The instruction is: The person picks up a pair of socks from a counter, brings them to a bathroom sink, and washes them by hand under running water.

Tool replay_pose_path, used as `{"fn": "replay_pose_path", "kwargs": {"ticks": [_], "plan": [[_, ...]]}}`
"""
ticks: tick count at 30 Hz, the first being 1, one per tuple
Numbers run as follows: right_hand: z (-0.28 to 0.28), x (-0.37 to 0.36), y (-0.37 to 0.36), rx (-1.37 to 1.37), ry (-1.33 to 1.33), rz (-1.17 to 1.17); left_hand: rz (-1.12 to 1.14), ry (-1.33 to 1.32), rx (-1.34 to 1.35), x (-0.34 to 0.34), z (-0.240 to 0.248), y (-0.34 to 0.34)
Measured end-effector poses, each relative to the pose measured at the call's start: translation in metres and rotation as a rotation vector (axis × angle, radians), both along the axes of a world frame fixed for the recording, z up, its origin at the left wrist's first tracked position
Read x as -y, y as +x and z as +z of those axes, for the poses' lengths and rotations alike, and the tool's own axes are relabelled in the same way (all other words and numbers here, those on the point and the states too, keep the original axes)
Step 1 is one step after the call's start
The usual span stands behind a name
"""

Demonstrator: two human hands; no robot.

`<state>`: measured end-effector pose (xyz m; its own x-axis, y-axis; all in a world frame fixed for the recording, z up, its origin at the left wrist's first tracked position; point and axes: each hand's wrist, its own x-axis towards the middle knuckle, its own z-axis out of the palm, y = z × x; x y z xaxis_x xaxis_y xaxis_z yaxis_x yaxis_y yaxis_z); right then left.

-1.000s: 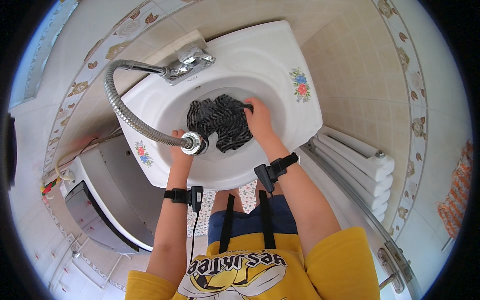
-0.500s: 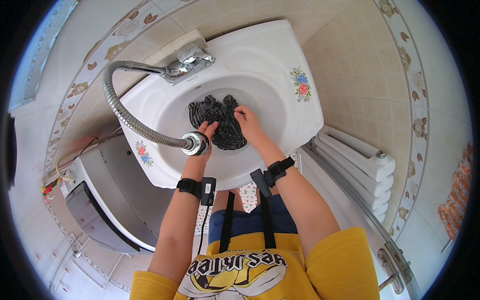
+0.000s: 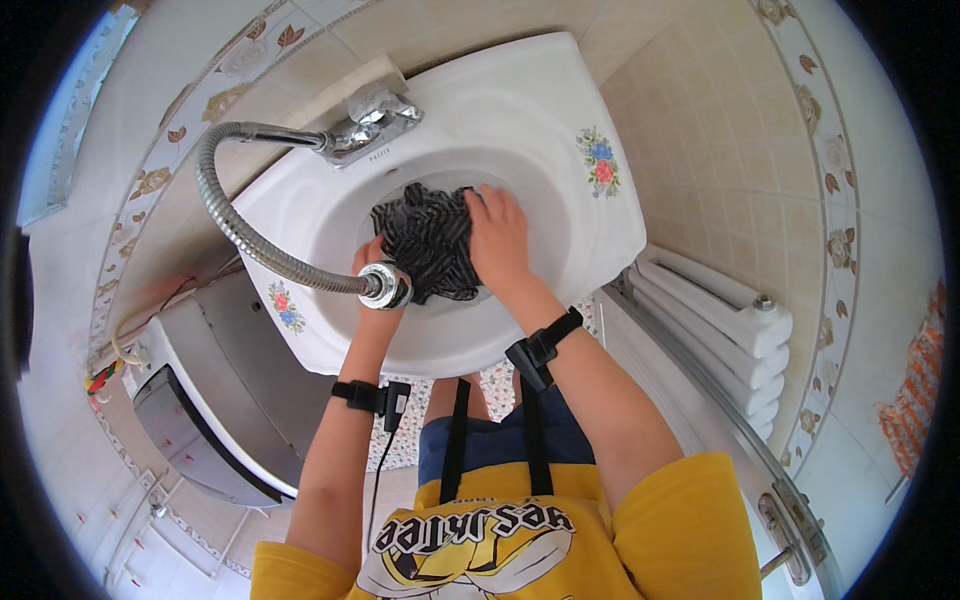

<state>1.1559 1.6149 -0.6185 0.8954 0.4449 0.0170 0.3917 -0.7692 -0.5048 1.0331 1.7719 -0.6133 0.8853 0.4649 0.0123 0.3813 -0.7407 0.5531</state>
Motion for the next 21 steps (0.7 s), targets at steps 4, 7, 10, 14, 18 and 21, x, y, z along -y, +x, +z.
{"fn": "replay_pose_path", "kwargs": {"ticks": [4,7,10,14,18,21], "plan": [[-0.022,-0.003,-0.016,0.005,-0.131,0.381,-0.336,0.233,-0.18,0.012,-0.005,0.027],[-0.033,-0.004,-0.019,0.007,-0.233,0.478,-0.431,0.224,-0.37,0.009,-0.017,0.033],[-0.035,-0.008,-0.019,0.017,-0.28,0.449,-0.432,0.327,-0.414,0.009,-0.023,0.037],[-0.041,-0.009,-0.017,0.025,-0.359,0.456,-0.441,0.326,-0.4,0.007,-0.031,0.04],[-0.034,-0.006,-0.023,-0.033,-0.278,0.461,-0.427,0.338,-0.324,0.008,-0.032,0.031],[-0.032,0.003,-0.021,-0.106,-0.37,0.533,-0.484,0.292,-0.375,0.003,-0.021,0.023]]}}
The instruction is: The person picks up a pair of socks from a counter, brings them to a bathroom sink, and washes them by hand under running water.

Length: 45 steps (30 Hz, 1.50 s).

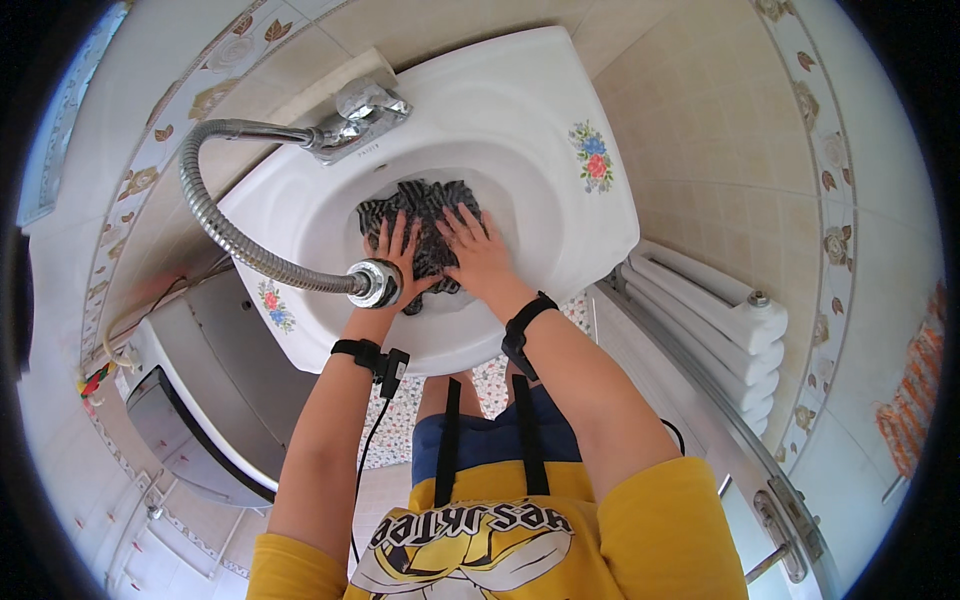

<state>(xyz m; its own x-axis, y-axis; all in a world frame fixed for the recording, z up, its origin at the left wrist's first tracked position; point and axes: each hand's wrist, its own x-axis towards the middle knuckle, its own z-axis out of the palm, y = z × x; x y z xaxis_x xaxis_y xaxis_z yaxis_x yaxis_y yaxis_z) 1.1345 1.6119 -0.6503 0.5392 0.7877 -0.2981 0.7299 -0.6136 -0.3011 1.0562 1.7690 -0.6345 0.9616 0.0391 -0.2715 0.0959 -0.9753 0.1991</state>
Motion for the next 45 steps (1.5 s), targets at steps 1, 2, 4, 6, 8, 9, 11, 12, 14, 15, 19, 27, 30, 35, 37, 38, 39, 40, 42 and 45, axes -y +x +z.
{"fn": "replay_pose_path", "kwargs": {"ticks": [1,2,4,6,8,9,11,12,14,15,19,27,30,35,37,38,39,40,42,45], "plan": [[-0.001,0.006,0.001,-0.017,0.0,0.011,-0.005,-0.005,-0.064,-0.001,0.001,-0.001],[0.003,0.007,0.002,-0.037,-0.002,0.023,-0.006,-0.007,-0.062,-0.001,0.004,0.001],[0.01,0.009,0.004,-0.048,-0.069,0.037,-0.042,-0.031,-0.085,-0.001,0.01,0.005],[0.022,-0.002,0.005,-0.06,-0.12,0.063,-0.013,-0.06,-0.087,-0.01,0.004,0.002],[0.027,-0.01,0.009,-0.207,-0.136,0.012,0.161,-0.266,0.265,-0.015,0.0,0.011],[0.023,-0.01,0.009,-0.205,-0.138,0.011,0.138,-0.207,0.281,-0.013,0.001,0.018],[0.017,-0.012,0.01,-0.025,0.251,-0.165,0.129,-0.16,0.204,-0.002,0.002,0.03],[0.014,-0.013,0.012,-0.023,0.25,-0.165,0.119,-0.11,0.125,0.004,0.002,0.034],[0.007,-0.017,0.015,0.054,0.266,-0.184,0.036,-0.06,0.011,0.01,0.001,0.029],[0.004,-0.015,0.016,0.053,0.268,-0.182,-0.066,-0.105,-0.026,0.011,-0.001,0.023],[-0.002,0.009,0.026,0.046,0.071,0.03,-0.155,-0.191,-0.025,-0.006,-0.002,0.003],[0.014,0.01,0.016,-0.026,-0.062,0.089,-0.034,-0.018,0.172,-0.033,-0.023,-0.028],[0.01,0.016,0.016,0.129,0.088,-0.064,0.079,-0.105,0.302,-0.027,-0.012,-0.021],[0.04,0.021,0.01,-0.003,0.255,-0.278,0.391,-0.581,0.149,0.003,0.009,-0.025],[0.043,0.019,0.006,-0.061,0.229,-0.249,0.19,-0.395,0.239,0.016,0.008,-0.026],[0.042,0.019,0.002,-0.071,0.169,-0.227,-0.012,-0.21,0.322,0.019,0.003,-0.029],[0.04,0.018,-0.001,-0.081,0.109,-0.206,0.014,-0.225,0.442,0.019,-0.004,-0.032],[0.038,0.016,-0.003,-0.081,0.111,-0.203,0.017,-0.222,0.442,0.016,-0.012,-0.035],[0.027,0.017,-0.007,0.079,0.058,-0.122,0.004,-0.169,0.468,0.007,-0.022,-0.038],[0.008,0.021,0.006,-0.085,0.224,-0.306,0.181,-0.515,0.23,-0.001,-0.013,-0.037]]}}
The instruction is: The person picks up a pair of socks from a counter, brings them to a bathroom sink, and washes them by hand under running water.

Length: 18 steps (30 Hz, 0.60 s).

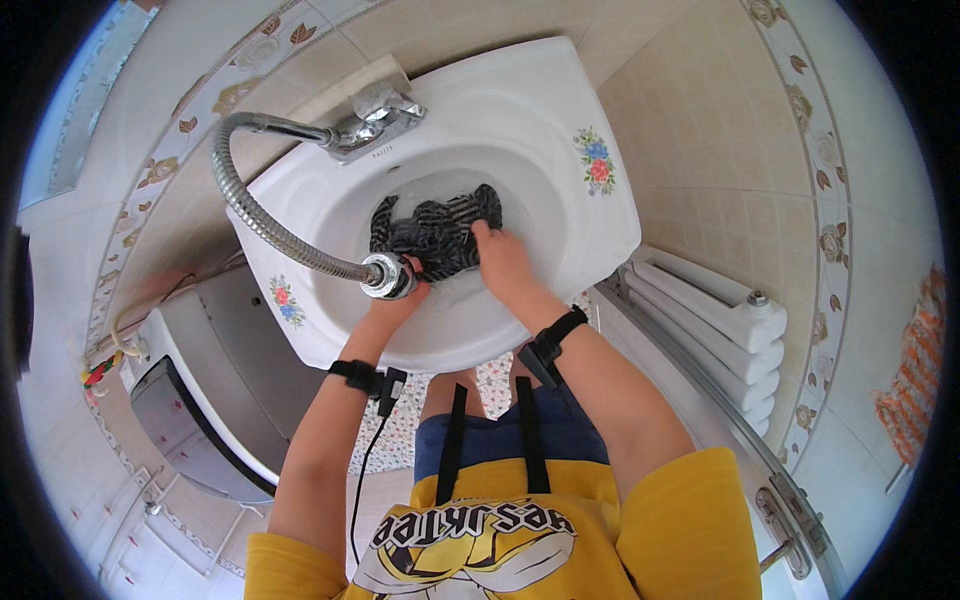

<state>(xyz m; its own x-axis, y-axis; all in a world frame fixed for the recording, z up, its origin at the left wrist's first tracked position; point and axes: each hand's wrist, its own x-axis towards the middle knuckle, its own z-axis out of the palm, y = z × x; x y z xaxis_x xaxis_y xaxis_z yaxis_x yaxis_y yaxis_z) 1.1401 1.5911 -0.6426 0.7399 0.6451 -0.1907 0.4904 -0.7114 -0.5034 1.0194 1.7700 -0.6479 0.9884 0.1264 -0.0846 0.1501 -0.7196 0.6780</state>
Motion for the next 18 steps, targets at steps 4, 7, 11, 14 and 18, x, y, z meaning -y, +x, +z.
{"fn": "replay_pose_path", "kwargs": {"ticks": [4,7,11,14,18], "plan": [[0.01,0.01,0.019,-0.473,0.357,-0.349,0.373,-0.583,-0.139,-0.027,0.015,-0.02],[0.006,0.02,0.03,-0.826,0.608,-0.46,0.747,-1.145,-0.104,-0.032,0.034,-0.023],[0.036,0.01,0.032,-1.194,0.658,-0.593,0.887,-1.421,0.056,-0.032,0.057,-0.03],[0.045,0.006,0.033,-1.259,0.584,-0.627,0.947,-1.432,-0.029,-0.026,0.068,-0.027],[0.032,-0.005,0.036,-0.734,0.299,-0.456,1.013,-1.289,-0.088,-0.036,0.058,-0.013]]}}
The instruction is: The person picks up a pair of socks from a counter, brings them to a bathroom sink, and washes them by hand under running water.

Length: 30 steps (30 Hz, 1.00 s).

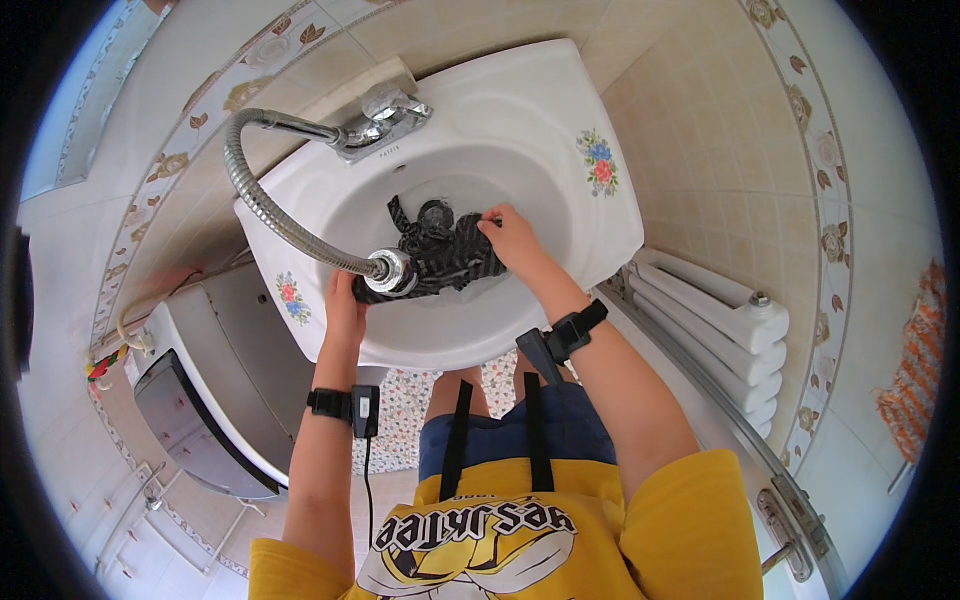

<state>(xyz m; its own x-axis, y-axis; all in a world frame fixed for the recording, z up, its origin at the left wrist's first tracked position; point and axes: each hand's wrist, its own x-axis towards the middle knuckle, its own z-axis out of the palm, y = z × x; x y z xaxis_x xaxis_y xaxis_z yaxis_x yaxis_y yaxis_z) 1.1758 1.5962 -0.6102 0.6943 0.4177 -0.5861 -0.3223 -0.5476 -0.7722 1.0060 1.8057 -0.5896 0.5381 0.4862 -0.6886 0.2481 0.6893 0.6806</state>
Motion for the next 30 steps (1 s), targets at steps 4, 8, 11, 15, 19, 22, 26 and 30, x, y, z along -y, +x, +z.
{"fn": "replay_pose_path", "kwargs": {"ticks": [4,8,11,15,19,22,26,30], "plan": [[-0.007,-0.013,0.003,0.37,-0.102,0.043,-0.353,0.621,-0.222,-0.012,-0.022,0.019],[-0.003,-0.018,-0.017,0.813,-0.44,0.369,-0.72,1.341,-0.196,-0.002,-0.04,0.027],[-0.02,-0.01,-0.028,0.97,-0.425,0.582,-1.011,1.644,-0.092,0.037,-0.036,0.047],[-0.031,-0.01,-0.034,0.849,-0.426,0.722,-1.393,1.623,-0.262,0.041,-0.042,0.053],[-0.033,-0.017,-0.033,0.799,-0.473,0.768,-1.453,1.533,-0.324,0.04,-0.05,0.059],[-0.024,-0.024,-0.04,0.846,-0.475,0.771,-1.41,1.583,-0.305,0.036,-0.053,0.049],[-0.042,-0.02,-0.034,0.924,-0.506,0.595,-1.369,1.653,-0.266,0.025,-0.058,0.04],[-0.03,-0.006,-0.013,0.666,-0.186,0.376,-1.398,1.658,-0.286,0.018,-0.052,0.025]]}}
